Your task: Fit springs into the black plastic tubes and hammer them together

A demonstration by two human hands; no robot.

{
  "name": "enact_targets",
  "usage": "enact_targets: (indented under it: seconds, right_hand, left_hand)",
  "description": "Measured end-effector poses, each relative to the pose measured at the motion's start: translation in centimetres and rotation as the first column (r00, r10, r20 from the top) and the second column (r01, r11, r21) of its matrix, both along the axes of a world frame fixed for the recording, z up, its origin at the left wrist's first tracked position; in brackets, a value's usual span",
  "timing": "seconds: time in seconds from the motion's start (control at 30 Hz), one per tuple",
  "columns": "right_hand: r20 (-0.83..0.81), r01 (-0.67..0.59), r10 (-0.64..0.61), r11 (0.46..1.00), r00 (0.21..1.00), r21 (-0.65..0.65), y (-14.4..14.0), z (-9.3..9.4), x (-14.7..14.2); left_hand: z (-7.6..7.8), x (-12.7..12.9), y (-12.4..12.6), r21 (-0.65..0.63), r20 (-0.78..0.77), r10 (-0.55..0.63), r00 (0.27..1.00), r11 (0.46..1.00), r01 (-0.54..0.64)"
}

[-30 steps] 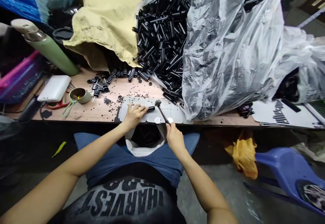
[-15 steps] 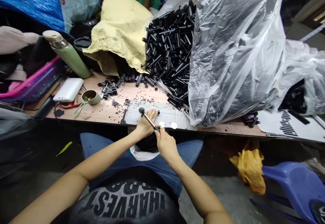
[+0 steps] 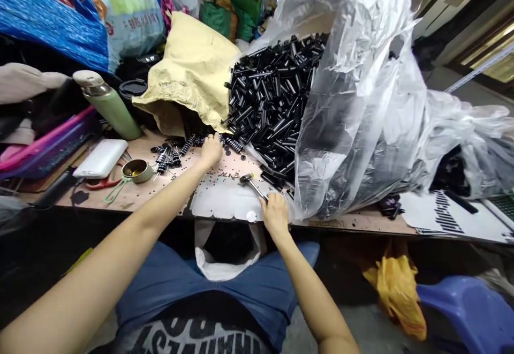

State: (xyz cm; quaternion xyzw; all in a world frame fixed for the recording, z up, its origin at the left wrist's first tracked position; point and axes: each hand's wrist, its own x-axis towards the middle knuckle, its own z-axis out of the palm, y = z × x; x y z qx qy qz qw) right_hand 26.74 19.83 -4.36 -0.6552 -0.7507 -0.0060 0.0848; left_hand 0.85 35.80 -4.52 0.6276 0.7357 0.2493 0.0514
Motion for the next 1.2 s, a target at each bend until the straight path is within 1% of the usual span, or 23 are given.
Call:
enact_targets:
  seconds: [0.07, 0.17, 0.3, 0.4, 0.43, 0.47, 0.53, 0.6, 0.63, 0.67, 0.73, 0.77, 0.8, 0.87, 0.9, 0.93, 0.97, 1.0, 1.03, 1.1, 1.13, 1.17, 1.2]
  right_hand:
    - [-0.053, -0.081, 0.086, 0.993, 0.995, 0.09, 2.6, 0.8, -1.5]
    - [-0.077, -0.198, 0.212, 0.968, 0.974, 0.154, 8.4, 2.5, -4.8]
    - [-0.119, -0.279, 0.288, 0.956, 0.95, 0.087, 16.5, 3.5, -9.0]
    - [-0.211, -0.269, 0.272, 0.962, 0.939, 0.046, 19.8, 3.1, -10.6]
    - [-0.242, -0.265, 0.266, 0.963, 0.933, 0.038, 20.1, 2.8, -10.6]
    - [-0.277, -0.261, 0.259, 0.965, 0.925, 0.032, 20.0, 2.5, -10.5]
    - [-0.337, -0.249, 0.245, 0.968, 0.909, 0.033, 19.1, 1.7, -9.8]
    - [-0.471, -0.233, 0.226, 0.971, 0.853, 0.045, 17.2, 0.9, -8.9]
    - [-0.601, -0.226, 0.207, 0.973, 0.772, 0.045, 16.1, 0.5, -8.6]
    - [-0.751, -0.224, 0.172, 0.974, 0.638, 0.033, 15.0, 0.0, -8.3]
    - [-0.953, -0.239, 0.063, 0.971, 0.298, -0.011, 12.7, -1.0, -8.1]
    - [-0.984, -0.254, 0.013, 0.967, 0.175, -0.033, 11.7, -1.5, -8.1]
    - [-0.992, -0.266, -0.017, 0.963, 0.126, -0.051, 10.8, -1.9, -8.1]
    - [-0.99, -0.266, -0.03, 0.962, 0.139, -0.067, 9.5, -2.6, -8.0]
    - [-0.987, -0.254, -0.026, 0.965, 0.159, -0.066, 9.0, -2.6, -7.8]
    - [-0.986, -0.238, -0.026, 0.969, 0.166, -0.065, 8.8, -2.5, -7.4]
    - [-0.981, -0.216, -0.01, 0.975, 0.193, -0.053, 8.6, -2.2, -7.1]
    - [-0.965, -0.196, 0.034, 0.98, 0.26, -0.018, 8.5, -1.7, -6.6]
    - [-0.923, -0.193, 0.108, 0.98, 0.369, 0.038, 8.5, -1.0, -6.2]
    - [-0.704, -0.289, 0.318, 0.943, 0.635, 0.165, 8.7, 0.8, -5.7]
    - [-0.54, -0.374, 0.421, 0.906, 0.729, 0.201, 8.8, 1.7, -5.6]
    - [-0.388, -0.456, 0.501, 0.865, 0.774, 0.206, 8.9, 2.6, -5.7]
    - [-0.287, -0.517, 0.551, 0.834, 0.783, 0.191, 9.1, 3.3, -6.0]
  left_hand:
    - [-0.2, -0.5, 3.0, -0.075, -0.05, 0.012, 0.999, 0.997, -0.015]
    - [-0.6, -0.1, 4.4, -0.158, -0.078, -0.003, 0.997, 0.987, -0.009]
    - [-0.8, 0.1, 3.1, -0.174, -0.004, -0.02, 1.0, 0.985, 0.019]
    - [-0.6, -0.6, 1.2, -0.094, 0.25, 0.018, 0.968, 0.996, 0.006]
    - [-0.5, -0.8, 0.4, -0.078, 0.393, 0.037, 0.919, 0.997, -0.007]
    - [-0.4, -1.0, -0.4, -0.079, 0.549, 0.054, 0.834, 0.997, -0.012]
    - [-0.2, -1.0, -2.4, -0.111, 0.818, 0.08, 0.569, 0.994, 0.02]
    - [0.0, -0.4, -4.3, -0.135, 0.954, 0.104, 0.281, 0.986, 0.095]
    - [0.1, 0.1, -5.1, -0.148, 0.978, 0.125, 0.168, 0.98, 0.134]
    - [0.2, 0.7, -5.8, -0.168, 0.985, 0.156, 0.078, 0.97, 0.174]
    - [0.5, 2.1, -6.7, -0.208, 0.97, 0.233, -0.064, 0.94, 0.272]
    - [0.7, 2.8, -6.9, -0.213, 0.956, 0.264, -0.126, 0.924, 0.317]
    - [0.8, 3.4, -6.9, -0.206, 0.942, 0.283, -0.182, 0.913, 0.351]
    - [1.0, 4.4, -6.8, -0.176, 0.929, 0.276, -0.246, 0.916, 0.361]
    - [1.0, 4.6, -6.6, -0.163, 0.939, 0.25, -0.237, 0.929, 0.332]
    - [1.0, 4.7, -6.5, -0.151, 0.959, 0.211, -0.19, 0.946, 0.287]
    - [1.0, 4.6, -6.5, -0.135, 0.98, 0.164, -0.109, 0.962, 0.236]
    - [0.9, 4.5, -6.5, -0.111, 0.993, 0.115, -0.006, 0.975, 0.191]
    - [0.8, 4.2, -6.6, -0.083, 0.993, 0.068, 0.1, 0.984, 0.16]
    - [0.8, 3.8, -7.0, -0.037, 0.966, -0.004, 0.258, 0.987, 0.155]
    - [0.8, 3.7, -7.2, -0.024, 0.955, -0.028, 0.297, 0.985, 0.171]
    - [0.8, 3.6, -7.5, -0.014, 0.948, -0.048, 0.313, 0.981, 0.193]
    - [0.9, 3.7, -7.7, -0.007, 0.945, -0.063, 0.32, 0.977, 0.215]
